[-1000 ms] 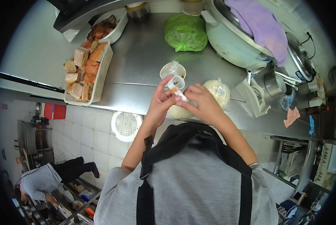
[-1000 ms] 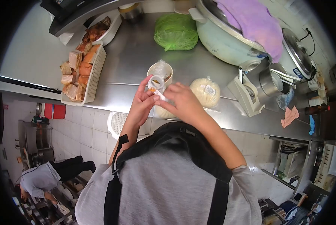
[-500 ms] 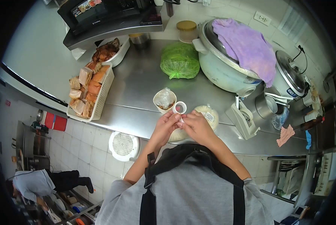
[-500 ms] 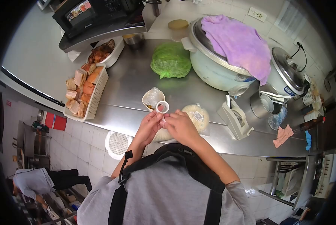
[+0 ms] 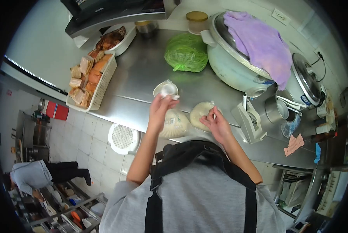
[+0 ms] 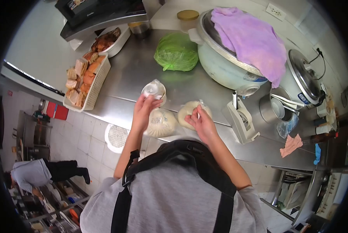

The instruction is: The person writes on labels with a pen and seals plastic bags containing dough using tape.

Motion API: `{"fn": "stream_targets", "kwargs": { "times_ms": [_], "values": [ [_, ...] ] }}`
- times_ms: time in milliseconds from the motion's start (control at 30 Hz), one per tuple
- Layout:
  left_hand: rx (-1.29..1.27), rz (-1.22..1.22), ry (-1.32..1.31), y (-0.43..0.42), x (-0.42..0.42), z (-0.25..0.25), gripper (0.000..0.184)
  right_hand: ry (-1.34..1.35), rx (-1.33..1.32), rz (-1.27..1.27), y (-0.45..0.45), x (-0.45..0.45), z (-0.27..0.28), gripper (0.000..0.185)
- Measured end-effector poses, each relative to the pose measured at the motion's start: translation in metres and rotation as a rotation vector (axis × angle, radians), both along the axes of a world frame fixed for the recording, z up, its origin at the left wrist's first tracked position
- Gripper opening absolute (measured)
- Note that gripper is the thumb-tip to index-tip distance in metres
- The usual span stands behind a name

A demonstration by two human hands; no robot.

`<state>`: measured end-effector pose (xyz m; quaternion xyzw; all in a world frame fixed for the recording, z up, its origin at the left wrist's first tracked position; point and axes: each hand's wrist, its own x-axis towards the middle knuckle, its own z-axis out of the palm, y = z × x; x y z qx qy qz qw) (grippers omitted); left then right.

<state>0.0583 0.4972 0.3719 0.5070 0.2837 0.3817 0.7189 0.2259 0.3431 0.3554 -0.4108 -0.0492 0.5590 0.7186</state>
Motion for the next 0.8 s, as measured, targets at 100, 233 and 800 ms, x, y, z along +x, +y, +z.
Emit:
{"fn": "stream_targets", "kwargs": {
  "times_ms": [100,233,800],
  "values": [
    [0.554,-0.109,0.495,0.028,0.005,-0.011,0.024,-0.053,0.022,0.333,-0.022,0.003,-0.005,0.027],
    [1.258,0.063,1.137,0.058,0.005,-0.029,0.018,-0.239,0.003,0.468,-0.034,0.006,-0.01,0.032],
    [1.284,0.208,0.872,0.022,0.002,-0.004,0.029,-1.249,-0.433,-0.337,-0.122,0.06,-0.014,0.021]
  ]
}}
